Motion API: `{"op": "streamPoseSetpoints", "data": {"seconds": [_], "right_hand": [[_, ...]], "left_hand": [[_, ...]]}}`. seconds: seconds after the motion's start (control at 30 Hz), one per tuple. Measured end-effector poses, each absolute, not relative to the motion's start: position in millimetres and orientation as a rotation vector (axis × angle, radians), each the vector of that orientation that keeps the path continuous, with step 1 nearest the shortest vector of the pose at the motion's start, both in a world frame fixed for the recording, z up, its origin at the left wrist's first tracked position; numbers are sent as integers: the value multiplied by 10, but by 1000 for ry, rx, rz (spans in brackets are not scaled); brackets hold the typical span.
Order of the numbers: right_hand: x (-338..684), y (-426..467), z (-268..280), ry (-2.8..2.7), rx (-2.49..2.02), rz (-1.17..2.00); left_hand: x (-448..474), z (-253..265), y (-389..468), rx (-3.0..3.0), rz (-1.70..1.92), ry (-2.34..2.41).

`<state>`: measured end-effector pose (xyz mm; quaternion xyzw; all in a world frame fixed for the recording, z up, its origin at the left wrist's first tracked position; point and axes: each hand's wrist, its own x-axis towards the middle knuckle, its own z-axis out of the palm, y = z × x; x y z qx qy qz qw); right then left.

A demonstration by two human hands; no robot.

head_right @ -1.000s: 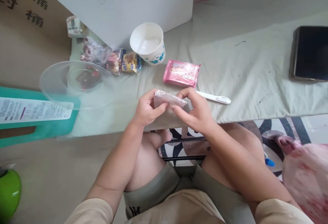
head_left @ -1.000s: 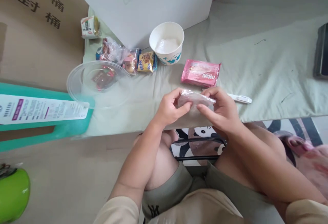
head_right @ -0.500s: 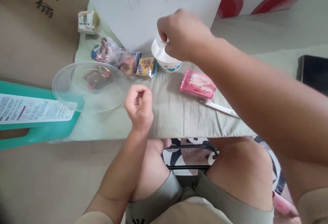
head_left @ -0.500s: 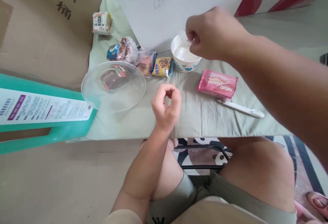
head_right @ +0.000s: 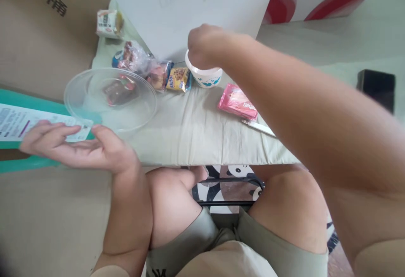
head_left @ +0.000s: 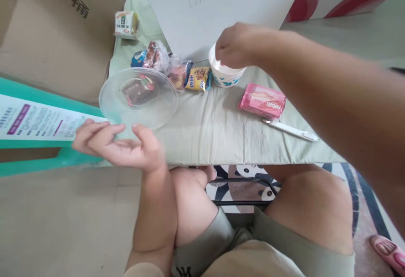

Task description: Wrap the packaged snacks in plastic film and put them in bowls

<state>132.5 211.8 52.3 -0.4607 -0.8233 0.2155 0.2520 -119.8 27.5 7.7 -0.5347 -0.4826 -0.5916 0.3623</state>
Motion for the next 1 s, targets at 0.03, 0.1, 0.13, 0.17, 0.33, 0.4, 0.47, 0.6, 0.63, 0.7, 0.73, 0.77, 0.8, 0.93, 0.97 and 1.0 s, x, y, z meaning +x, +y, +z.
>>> {"op": "streamPoseSetpoints", "data": {"seconds": [0.03,0.1,0.13,0.17,0.33,0.4,0.47,0.6,0.63,0.7,0.73,0.77,0.8,0.93,0.97,1.0], "right_hand": [[1393,1911,702,-2281,-1341,535],[1604,1423,876,-2145,-1323,529],[1735,1174,863,-2031,-1279,621],[1870,944,792,-1894,-1237,701],[2296,324,145,-1499,-1201,916],[2310,275,-13,-1381,-1189,954],[2299,257,-74,-1311,-1176,975],[2355,208,-63,-1296,-1115,997],[2385,193,-60,-1301,-1093,1001],[2446,169,-65,-1327,-1017,1017],[2470,161,-70,-1344,-965,1032],[2486,155,-74,-1357,-909,1045],[2493,150,-72,-1360,-856,1050],[2457,122,32,-1268,-805,959],[2449,113,74,-1229,-840,912],[2450,107,114,-1185,-888,866]], "left_hand": [[-1256,56,271,-1350,-1495,-1302],[-1368,-11,275,-1370,-1428,-1482],[-1418,-56,285,-1411,-1402,-1582],[-1463,-106,300,-1463,-1388,-1681],[-1568,-290,411,-1387,-1541,-1922],[-1560,-274,421,-1289,-1575,-1920],[-1520,-193,388,-1250,-1614,-1796],[-1249,69,273,-1268,-1812,-1451],[-1124,123,258,-1339,-1877,-1422],[-811,180,259,-1492,-2050,-1368],[-634,184,273,-1559,-2148,-1328],[-454,175,295,-1667,-2214,-1350],[-279,158,320,-1742,-2250,-1376],[285,129,442,-1931,-2219,-1537],[387,141,479,-2010,-2186,-1558],[477,156,518,-2107,-2144,-1577]]}}
